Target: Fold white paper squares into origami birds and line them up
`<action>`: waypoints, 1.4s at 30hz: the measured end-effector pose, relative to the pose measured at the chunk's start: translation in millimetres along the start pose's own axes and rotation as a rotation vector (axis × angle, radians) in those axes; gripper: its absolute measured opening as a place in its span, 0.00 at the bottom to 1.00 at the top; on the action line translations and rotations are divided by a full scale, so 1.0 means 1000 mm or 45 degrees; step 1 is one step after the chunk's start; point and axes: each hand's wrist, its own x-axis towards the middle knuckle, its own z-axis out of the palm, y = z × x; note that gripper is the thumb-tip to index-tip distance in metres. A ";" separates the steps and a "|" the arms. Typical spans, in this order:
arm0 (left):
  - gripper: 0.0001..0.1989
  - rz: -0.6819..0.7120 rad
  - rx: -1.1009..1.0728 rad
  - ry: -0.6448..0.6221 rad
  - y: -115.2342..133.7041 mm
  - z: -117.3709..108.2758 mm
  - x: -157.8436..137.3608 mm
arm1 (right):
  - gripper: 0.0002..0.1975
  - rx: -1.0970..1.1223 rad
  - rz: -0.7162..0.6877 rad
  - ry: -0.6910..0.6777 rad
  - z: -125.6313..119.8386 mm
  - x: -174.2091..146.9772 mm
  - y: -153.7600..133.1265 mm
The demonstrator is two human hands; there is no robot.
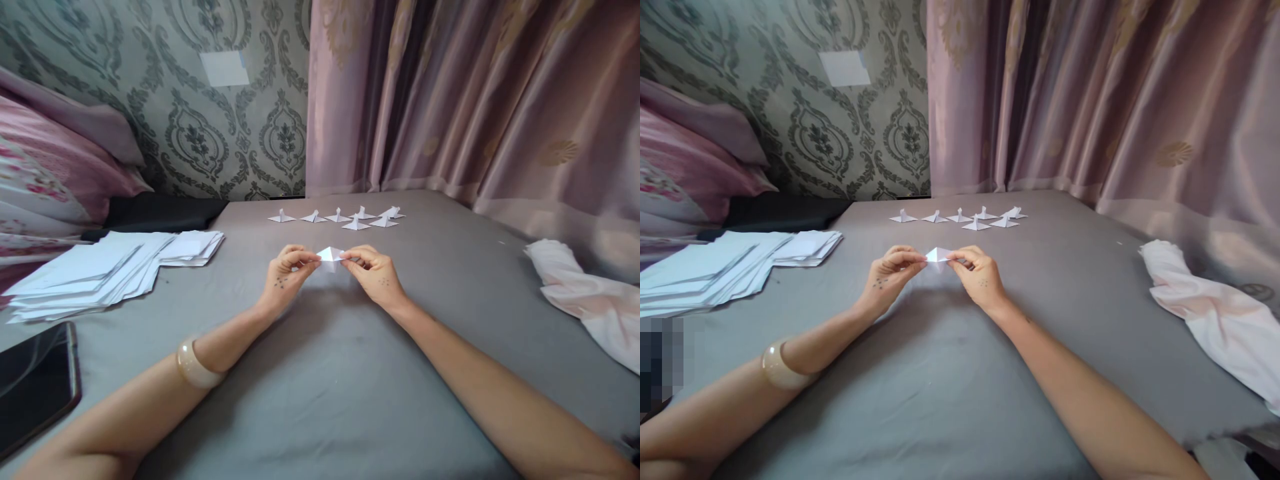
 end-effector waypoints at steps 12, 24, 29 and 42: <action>0.04 0.130 0.281 -0.114 -0.003 0.001 -0.001 | 0.05 -0.023 -0.047 -0.078 0.001 -0.002 -0.004; 0.02 0.298 0.370 -0.154 0.000 0.001 -0.004 | 0.05 -0.044 -0.094 -0.156 0.003 -0.007 -0.009; 0.05 0.259 0.331 -0.166 0.001 0.001 -0.004 | 0.06 -0.081 -0.081 -0.200 0.003 -0.008 -0.013; 0.09 0.108 0.215 -0.238 0.007 0.000 -0.004 | 0.10 -0.096 -0.089 -0.410 -0.003 -0.013 -0.029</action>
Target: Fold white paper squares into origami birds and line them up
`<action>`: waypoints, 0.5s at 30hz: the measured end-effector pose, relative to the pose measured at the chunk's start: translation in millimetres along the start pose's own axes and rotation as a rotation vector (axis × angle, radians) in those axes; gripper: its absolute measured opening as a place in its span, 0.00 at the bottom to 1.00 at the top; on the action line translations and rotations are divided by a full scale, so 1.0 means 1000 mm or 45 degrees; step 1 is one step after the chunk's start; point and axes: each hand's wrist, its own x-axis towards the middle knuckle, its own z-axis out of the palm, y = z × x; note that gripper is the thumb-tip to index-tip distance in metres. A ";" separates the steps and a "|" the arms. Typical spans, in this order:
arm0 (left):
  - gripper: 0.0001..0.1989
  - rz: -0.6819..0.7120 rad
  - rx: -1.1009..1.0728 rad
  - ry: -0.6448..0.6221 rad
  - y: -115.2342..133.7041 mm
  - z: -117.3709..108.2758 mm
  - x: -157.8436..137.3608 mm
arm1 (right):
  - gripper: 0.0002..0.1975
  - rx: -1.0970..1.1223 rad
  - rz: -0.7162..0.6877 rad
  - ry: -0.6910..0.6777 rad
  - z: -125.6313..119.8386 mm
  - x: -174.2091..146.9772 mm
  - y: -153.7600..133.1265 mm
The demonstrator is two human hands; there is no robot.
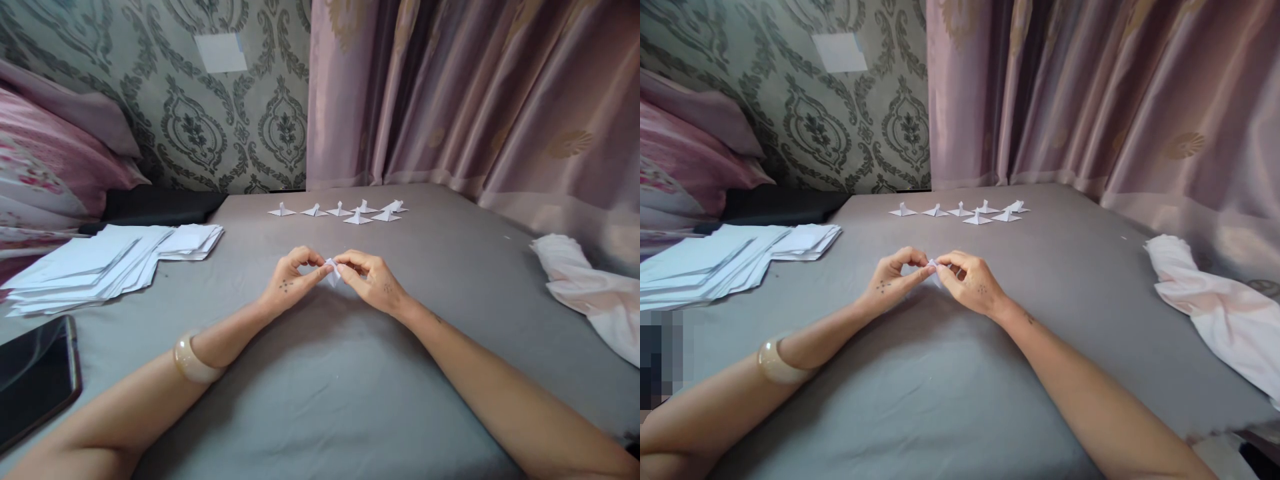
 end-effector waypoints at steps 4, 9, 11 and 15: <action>0.08 -0.006 -0.093 -0.021 -0.001 -0.001 0.001 | 0.11 0.003 0.037 0.002 0.002 0.000 0.001; 0.11 -0.174 -0.295 -0.097 -0.003 0.001 0.000 | 0.12 0.110 0.130 0.009 0.004 0.003 0.012; 0.13 -0.219 -0.379 -0.091 -0.003 0.002 0.000 | 0.13 0.200 0.197 -0.025 0.003 0.004 0.015; 0.14 -0.357 -0.399 -0.163 0.000 0.002 0.000 | 0.14 0.357 0.324 -0.049 0.000 0.006 0.013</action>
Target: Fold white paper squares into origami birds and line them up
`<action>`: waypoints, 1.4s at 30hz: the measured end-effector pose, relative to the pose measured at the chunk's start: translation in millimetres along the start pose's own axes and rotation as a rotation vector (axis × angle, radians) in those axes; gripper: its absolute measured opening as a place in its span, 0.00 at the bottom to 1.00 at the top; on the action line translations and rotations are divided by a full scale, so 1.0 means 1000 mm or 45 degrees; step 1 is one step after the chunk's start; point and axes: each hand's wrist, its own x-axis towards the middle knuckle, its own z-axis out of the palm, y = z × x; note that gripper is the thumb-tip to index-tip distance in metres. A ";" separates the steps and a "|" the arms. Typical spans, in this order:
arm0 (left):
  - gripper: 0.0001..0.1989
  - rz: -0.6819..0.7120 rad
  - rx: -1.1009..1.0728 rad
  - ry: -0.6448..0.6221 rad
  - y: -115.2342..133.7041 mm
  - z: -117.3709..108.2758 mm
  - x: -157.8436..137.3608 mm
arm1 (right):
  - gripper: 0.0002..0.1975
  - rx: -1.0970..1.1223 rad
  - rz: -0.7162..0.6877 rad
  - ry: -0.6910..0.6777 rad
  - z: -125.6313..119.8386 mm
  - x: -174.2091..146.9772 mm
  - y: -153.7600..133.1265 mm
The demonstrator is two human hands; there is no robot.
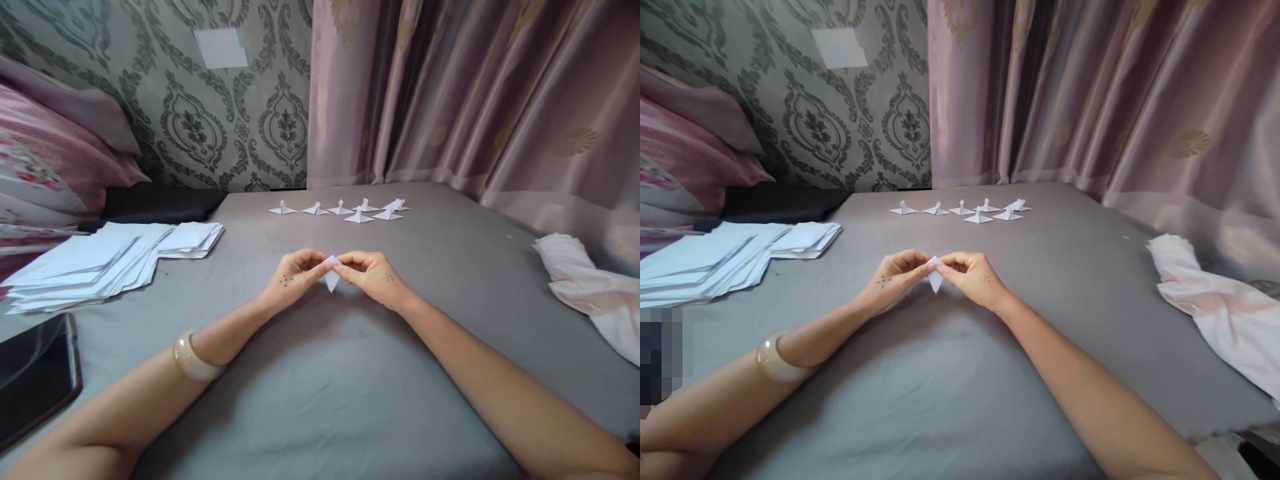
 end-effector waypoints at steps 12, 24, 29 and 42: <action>0.15 -0.310 -0.104 -0.198 -0.007 -0.003 0.001 | 0.11 0.008 0.230 -0.006 -0.003 0.000 -0.001; 0.15 -0.306 -0.676 0.072 0.000 0.007 0.001 | 0.16 0.237 0.237 0.192 0.017 -0.004 -0.006; 0.14 -0.319 -0.669 0.021 0.003 0.011 -0.003 | 0.15 0.268 0.155 0.336 0.017 -0.002 -0.001; 0.14 -0.305 -0.390 0.016 0.007 0.014 -0.007 | 0.08 0.014 -0.044 0.248 0.018 -0.006 -0.007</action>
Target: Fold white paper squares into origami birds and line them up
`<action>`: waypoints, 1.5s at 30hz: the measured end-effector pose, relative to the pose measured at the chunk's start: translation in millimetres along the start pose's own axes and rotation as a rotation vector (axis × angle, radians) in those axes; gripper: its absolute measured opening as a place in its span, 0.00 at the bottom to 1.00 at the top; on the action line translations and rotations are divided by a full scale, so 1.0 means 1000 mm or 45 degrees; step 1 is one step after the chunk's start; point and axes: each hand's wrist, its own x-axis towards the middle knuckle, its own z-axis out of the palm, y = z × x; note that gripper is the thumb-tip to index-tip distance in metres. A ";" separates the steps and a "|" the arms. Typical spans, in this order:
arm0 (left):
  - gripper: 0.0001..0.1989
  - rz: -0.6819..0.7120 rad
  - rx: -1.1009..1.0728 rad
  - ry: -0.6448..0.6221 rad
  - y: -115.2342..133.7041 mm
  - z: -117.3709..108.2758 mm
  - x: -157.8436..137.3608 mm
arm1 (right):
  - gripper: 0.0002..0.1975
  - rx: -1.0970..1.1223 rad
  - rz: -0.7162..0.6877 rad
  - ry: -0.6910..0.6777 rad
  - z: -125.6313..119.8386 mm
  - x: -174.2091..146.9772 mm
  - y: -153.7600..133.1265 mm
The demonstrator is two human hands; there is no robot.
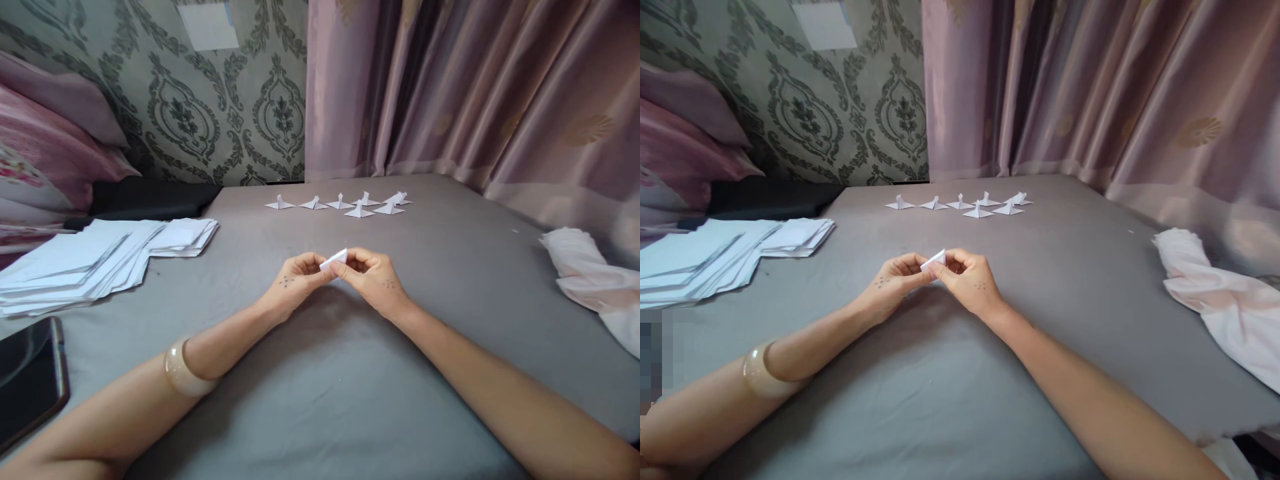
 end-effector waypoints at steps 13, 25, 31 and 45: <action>0.11 -0.110 0.102 -0.068 0.002 -0.004 -0.001 | 0.15 -0.100 -0.031 0.042 -0.005 -0.006 -0.010; 0.11 -0.209 -0.180 -0.187 -0.004 -0.010 0.005 | 0.19 0.153 0.262 -0.046 -0.008 0.005 0.004; 0.12 -0.203 -0.170 0.033 -0.012 -0.015 0.012 | 0.15 0.090 0.299 -0.058 -0.007 0.004 0.004; 0.13 0.094 0.785 0.094 -0.007 -0.032 0.023 | 0.12 -0.243 0.284 -0.246 -0.008 0.036 0.022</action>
